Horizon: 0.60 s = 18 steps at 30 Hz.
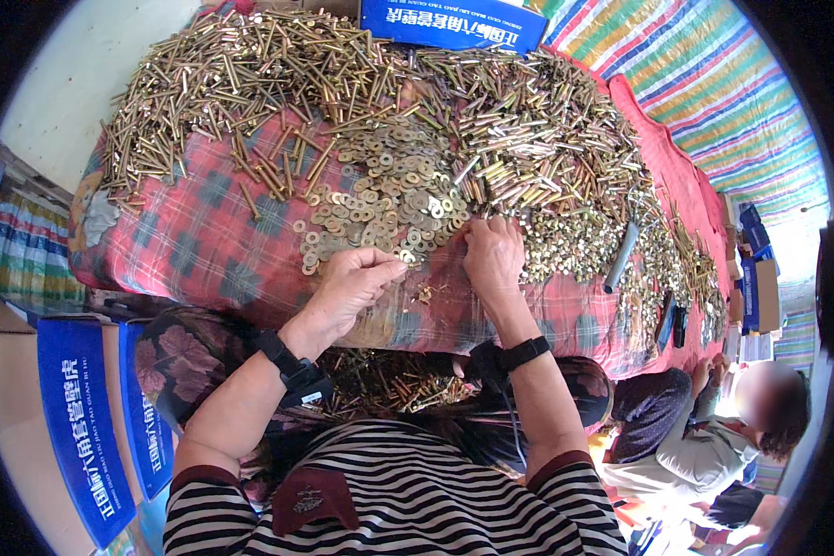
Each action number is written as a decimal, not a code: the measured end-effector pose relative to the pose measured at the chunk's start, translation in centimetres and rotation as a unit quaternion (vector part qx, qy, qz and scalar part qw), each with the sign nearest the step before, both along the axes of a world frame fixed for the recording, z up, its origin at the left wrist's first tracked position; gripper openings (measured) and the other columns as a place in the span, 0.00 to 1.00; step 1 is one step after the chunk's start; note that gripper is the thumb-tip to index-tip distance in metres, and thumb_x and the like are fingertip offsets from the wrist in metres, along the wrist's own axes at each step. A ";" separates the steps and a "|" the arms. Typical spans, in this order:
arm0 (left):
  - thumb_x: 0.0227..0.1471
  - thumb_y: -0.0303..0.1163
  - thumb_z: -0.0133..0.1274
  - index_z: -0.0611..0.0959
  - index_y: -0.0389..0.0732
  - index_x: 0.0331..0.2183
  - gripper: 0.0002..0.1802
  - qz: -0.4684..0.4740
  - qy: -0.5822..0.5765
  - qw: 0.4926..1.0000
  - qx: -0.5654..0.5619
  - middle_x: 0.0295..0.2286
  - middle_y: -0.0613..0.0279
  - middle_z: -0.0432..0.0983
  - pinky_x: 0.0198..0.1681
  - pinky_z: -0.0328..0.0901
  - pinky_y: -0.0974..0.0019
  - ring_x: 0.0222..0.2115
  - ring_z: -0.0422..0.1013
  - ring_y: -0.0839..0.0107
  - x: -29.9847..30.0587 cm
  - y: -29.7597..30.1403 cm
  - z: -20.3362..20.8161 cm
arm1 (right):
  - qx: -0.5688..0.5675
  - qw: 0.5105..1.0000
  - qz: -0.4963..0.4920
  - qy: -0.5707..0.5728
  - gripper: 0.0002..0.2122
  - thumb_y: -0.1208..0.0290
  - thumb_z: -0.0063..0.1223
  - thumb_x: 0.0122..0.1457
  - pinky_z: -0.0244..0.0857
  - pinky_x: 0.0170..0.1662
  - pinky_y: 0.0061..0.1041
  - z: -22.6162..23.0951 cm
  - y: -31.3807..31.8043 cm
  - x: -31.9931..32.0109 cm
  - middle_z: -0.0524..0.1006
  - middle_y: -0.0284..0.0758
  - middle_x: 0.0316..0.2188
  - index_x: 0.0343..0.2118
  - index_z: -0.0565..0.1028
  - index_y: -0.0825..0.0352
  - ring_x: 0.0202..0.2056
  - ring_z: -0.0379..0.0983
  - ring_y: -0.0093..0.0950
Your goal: The person is sorting and assembling metal washers onto long bolts on a low table.
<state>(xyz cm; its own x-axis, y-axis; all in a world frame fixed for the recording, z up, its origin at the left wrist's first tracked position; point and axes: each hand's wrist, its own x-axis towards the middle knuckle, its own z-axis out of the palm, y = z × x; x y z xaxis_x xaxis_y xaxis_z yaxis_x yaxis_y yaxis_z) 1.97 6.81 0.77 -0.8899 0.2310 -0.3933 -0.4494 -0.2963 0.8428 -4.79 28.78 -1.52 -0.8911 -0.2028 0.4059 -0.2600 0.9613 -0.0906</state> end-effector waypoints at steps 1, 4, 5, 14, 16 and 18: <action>0.51 0.31 0.57 0.80 0.39 0.30 0.06 0.012 -0.005 1.000 0.009 0.19 0.75 0.67 0.19 0.50 0.82 0.17 0.58 0.87 0.0 -0.1 0.0 | 0.004 1.000 0.003 -0.018 0.05 0.70 0.54 0.51 0.62 0.38 0.40 0.0 0.0 0.1 0.72 0.39 0.26 0.28 0.75 0.65 0.33 0.70 0.41; 0.50 0.30 0.57 0.79 0.39 0.27 0.05 0.028 -0.026 0.999 0.022 0.18 0.75 0.66 0.17 0.48 0.82 0.16 0.56 0.88 -0.1 -0.7 0.1 | 0.016 1.000 0.010 -0.016 0.04 0.73 0.54 0.52 0.64 0.36 0.33 1.1 -1.1 1.1 0.74 0.39 0.27 0.30 0.75 0.66 0.31 0.72 0.35; 0.50 0.30 0.57 0.79 0.39 0.27 0.05 0.027 -0.026 0.999 0.024 0.18 0.75 0.66 0.17 0.48 0.82 0.16 0.56 0.88 -0.2 -0.8 0.2 | -0.145 0.986 0.027 -0.076 0.04 0.74 0.53 0.51 0.65 0.33 0.31 1.5 -1.3 1.6 0.75 0.38 0.26 0.29 0.75 0.67 0.28 0.72 0.34; 0.48 0.28 0.56 0.77 0.40 0.24 0.05 0.034 -0.036 0.997 0.063 0.16 0.75 0.63 0.14 0.45 0.80 0.12 0.52 0.87 0.1 -1.1 0.9 | -0.632 0.705 0.104 -0.304 0.05 0.79 0.52 0.57 0.61 0.29 0.12 3.4 -5.3 6.4 0.74 0.24 0.24 0.35 0.75 0.71 0.25 0.67 0.11; 0.48 0.28 0.56 0.76 0.41 0.23 0.06 0.027 -0.040 0.997 0.067 0.15 0.75 0.62 0.15 0.44 0.79 0.12 0.52 0.87 0.3 -1.3 1.0 | -0.620 0.712 0.106 -0.311 0.05 0.79 0.53 0.57 0.62 0.29 0.13 3.5 -5.3 6.8 0.74 0.24 0.25 0.35 0.75 0.71 0.26 0.67 0.12; 0.48 0.28 0.56 0.76 0.42 0.22 0.07 0.028 -0.041 0.997 0.062 0.15 0.75 0.62 0.15 0.44 0.79 0.12 0.52 0.86 0.4 -1.4 1.3 | -0.652 0.676 0.120 -0.320 0.05 0.79 0.53 0.57 0.63 0.30 0.13 3.5 -5.3 7.0 0.74 0.25 0.26 0.36 0.75 0.70 0.27 0.68 0.12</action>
